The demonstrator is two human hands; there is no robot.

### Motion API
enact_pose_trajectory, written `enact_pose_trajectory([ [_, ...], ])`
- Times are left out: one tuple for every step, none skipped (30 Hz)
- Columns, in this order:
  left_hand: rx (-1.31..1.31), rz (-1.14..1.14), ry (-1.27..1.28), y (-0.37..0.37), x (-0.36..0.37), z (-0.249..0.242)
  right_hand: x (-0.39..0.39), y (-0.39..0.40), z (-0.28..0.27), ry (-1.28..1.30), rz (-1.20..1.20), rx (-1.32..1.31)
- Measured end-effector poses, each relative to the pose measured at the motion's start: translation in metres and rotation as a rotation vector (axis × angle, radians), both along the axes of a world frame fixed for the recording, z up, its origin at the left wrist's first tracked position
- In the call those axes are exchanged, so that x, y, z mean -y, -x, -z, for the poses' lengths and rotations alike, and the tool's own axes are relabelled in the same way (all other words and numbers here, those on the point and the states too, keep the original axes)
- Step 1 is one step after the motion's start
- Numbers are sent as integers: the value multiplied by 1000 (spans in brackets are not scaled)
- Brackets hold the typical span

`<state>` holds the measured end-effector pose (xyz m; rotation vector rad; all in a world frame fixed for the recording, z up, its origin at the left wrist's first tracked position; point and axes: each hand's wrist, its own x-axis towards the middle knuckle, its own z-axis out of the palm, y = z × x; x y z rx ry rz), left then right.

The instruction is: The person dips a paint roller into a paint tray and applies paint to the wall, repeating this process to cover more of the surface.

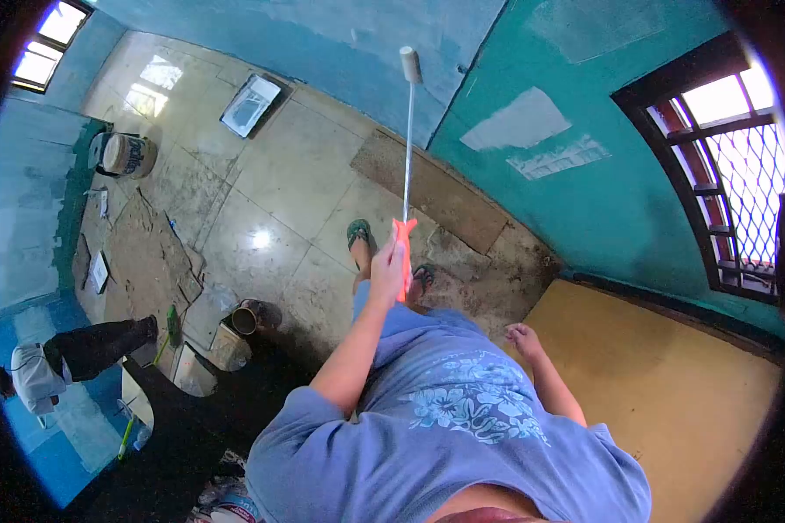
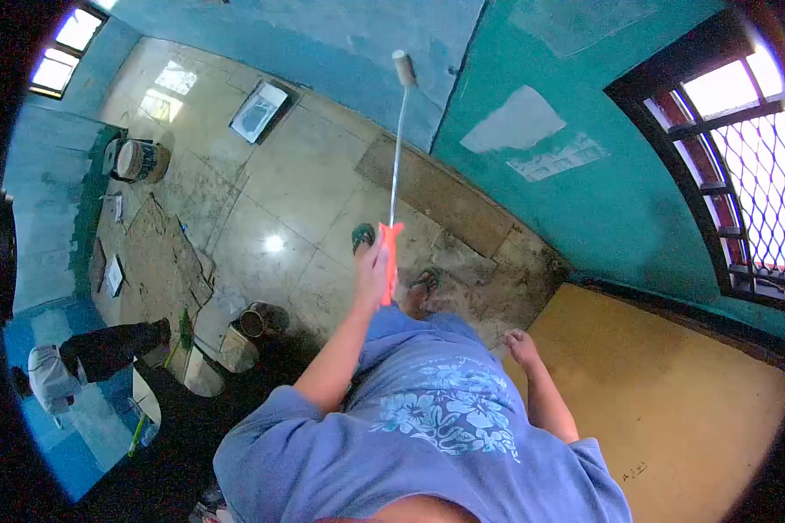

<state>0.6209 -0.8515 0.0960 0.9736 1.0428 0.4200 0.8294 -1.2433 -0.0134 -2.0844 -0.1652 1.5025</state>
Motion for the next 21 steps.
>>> enact_pose_trajectory([
  [-3, 0, -2, 7, 15, -8, -2, 1, 2, 3, 32, 2],
  [-17, 40, 32, 12, 30, -23, -3, 2, 3, 6, 64, 1],
  [-32, 80, 66, 15, 39, -34, -3, 2, 4, 5, 63, -6],
  [-39, 78, 64, 15, 43, -40, -4, 3, 1, -25, 31, -1],
  [-10, 78, 122, 14, 46, -44, -5, 4, -1, -54, 0, 4],
  [21, 76, 180, 13, 49, -46, -5, 5, -3, -56, -2, -4],
  [13, 73, 178, 13, 50, -44, -8, 7, -6, -11, 9, -12],
  [9, 66, 190, 10, 48, -38, -11, 7, -9, 33, 21, -19],
  [7, 61, 204, 7, 45, -33, -15, 7, -12, 30, 23, -22],
  [2, 64, 205, 4, 40, -30, -18, 8, -17, 47, 4, -7],
  [-6, 35, 157, -1, 35, -26, -17, 10, -18, 65, -14, 8],
  [-14, 7, 107, -4, 29, -24, -12, 11, -13, 66, -8, 3],
  [-16, 13, 105, -10, 24, -24, -12, 9, -8, 50, -27, -17],
  [11, -22, 114, -15, 21, -25, -9, 9, -5, 38, -47, -37],
  [39, -61, 120, -18, 20, -26, -6, 9, -3, 37, -45, -37],
  [23, -54, 123, -21, 23, -31, -6, 8, -2, 33, -59, -36],
  [25, -53, 121, -18, 26, -38, -6, 8, -1, 30, -73, -34],
  [27, 7, 104, -12, 33, -46, -6, 8, 0, 29, -71, -34],
  [29, 68, 87, -7, 40, -55, -6, 10, 1, 19, -21, -39],
  [-27, 90, 86, -1, 50, -53, -5, 10, 2, 8, 30, -44],
  [-28, 91, 86, 2, 57, -50, -4, 9, 3, 8, 31, -45],
])
